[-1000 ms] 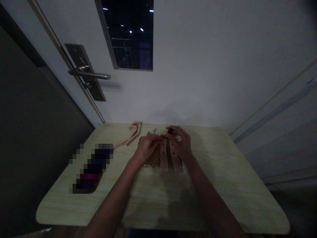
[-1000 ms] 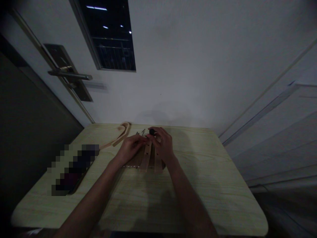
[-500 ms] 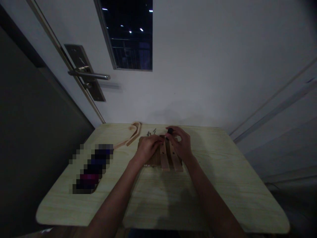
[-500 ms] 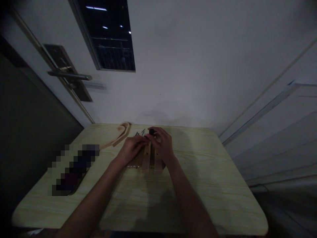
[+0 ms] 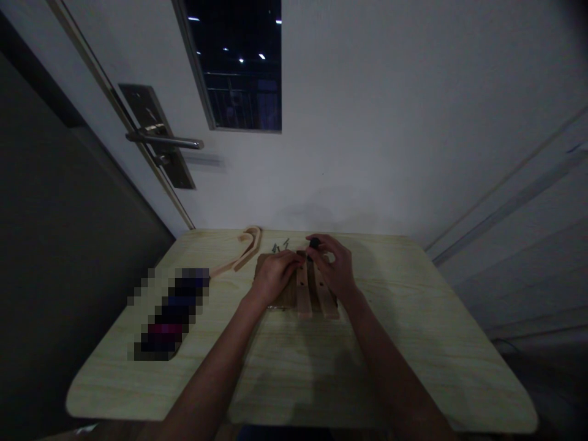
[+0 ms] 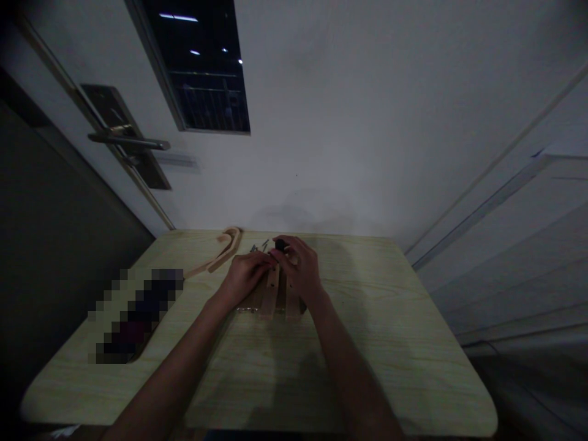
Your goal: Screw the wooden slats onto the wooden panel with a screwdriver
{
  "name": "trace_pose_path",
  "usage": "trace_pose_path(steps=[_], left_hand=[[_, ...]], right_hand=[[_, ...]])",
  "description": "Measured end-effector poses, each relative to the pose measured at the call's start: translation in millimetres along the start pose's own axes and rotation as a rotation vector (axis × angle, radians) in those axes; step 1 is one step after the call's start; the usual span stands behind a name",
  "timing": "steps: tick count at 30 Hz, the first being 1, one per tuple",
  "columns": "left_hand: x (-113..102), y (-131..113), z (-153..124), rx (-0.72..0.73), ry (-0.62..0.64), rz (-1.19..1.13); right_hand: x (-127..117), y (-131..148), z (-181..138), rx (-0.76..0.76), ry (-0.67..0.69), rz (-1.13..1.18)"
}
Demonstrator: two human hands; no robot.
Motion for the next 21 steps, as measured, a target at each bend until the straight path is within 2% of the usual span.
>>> trace_pose_path(steps=[14,21], left_hand=[[3.0,-8.4,-0.5,0.076,0.067,0.162],[3.8,-7.2,-0.4,0.050,0.054,0.122]], right_hand=[[-5.9,3.2,1.5,0.005,-0.032,-0.009],[-9.0,6.0,2.9,-0.003,-0.056,-0.023]])
Point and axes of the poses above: each hand's wrist, its own z-axis towards the middle knuckle, its own x-axis out of the palm, y = z × x, the point moved 5 cm from there along z, towards the middle knuckle, and after that the axes turned 4 degrees about -x, right-handed, at the moved point
